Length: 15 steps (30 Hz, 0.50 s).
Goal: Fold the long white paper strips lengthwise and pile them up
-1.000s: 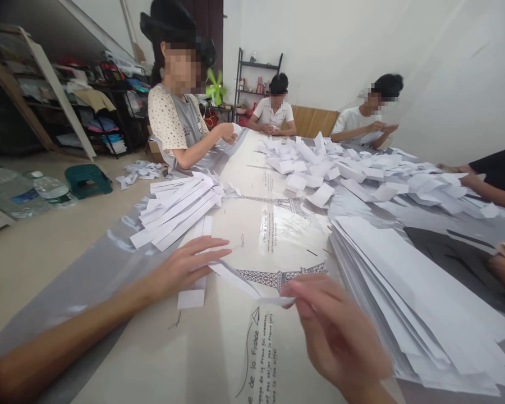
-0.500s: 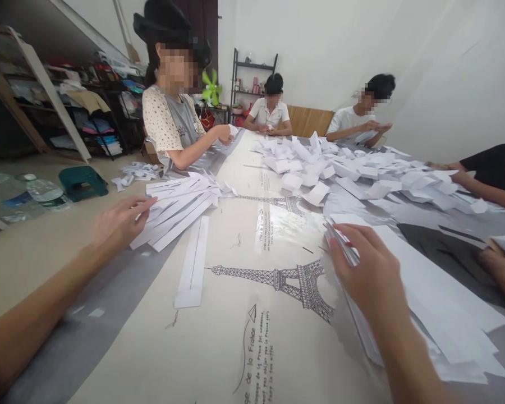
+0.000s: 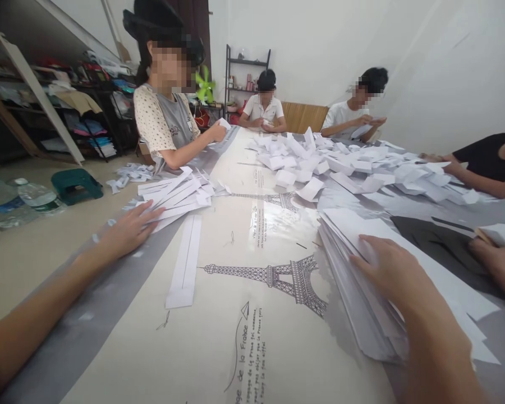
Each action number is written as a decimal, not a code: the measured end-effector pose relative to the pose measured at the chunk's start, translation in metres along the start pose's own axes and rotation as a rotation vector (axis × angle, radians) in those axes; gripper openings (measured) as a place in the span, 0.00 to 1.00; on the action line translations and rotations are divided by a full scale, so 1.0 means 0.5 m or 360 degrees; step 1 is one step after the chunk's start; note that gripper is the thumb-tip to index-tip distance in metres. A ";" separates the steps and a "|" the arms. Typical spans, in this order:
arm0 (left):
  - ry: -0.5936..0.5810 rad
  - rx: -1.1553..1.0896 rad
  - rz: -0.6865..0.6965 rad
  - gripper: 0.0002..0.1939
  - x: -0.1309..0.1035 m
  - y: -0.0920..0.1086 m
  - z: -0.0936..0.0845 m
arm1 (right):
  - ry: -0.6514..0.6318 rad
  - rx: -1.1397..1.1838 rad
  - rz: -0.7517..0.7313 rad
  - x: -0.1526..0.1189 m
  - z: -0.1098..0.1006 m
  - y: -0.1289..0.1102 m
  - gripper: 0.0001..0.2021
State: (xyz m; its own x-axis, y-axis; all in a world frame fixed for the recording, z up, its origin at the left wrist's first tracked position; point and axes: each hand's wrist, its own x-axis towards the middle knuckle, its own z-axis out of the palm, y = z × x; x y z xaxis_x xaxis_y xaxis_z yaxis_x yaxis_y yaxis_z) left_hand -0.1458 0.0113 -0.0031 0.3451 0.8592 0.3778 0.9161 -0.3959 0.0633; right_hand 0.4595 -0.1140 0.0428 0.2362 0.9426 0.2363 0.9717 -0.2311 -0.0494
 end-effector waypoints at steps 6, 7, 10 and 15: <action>-0.0055 -0.0007 -0.0085 0.28 0.003 -0.042 0.009 | -0.0049 0.0044 0.0255 -0.005 -0.003 0.009 0.25; -0.0046 -0.0004 -0.0056 0.28 0.003 -0.044 0.007 | -0.0022 0.0073 0.0273 -0.007 -0.003 0.008 0.24; -0.0027 0.0018 0.0022 0.28 0.002 -0.047 -0.001 | 0.0026 0.0179 0.0255 -0.010 -0.006 -0.001 0.21; 0.0258 0.0012 0.0052 0.28 0.004 -0.025 -0.041 | 0.0157 0.0256 0.0267 -0.009 -0.016 -0.009 0.22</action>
State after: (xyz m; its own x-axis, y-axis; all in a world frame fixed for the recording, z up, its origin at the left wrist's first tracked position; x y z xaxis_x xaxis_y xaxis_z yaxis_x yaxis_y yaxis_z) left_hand -0.1608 0.0112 0.0157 0.3381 0.7820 0.5235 0.9066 -0.4199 0.0418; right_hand 0.4541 -0.1193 0.0496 0.4002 0.8642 0.3048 0.9095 -0.3337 -0.2479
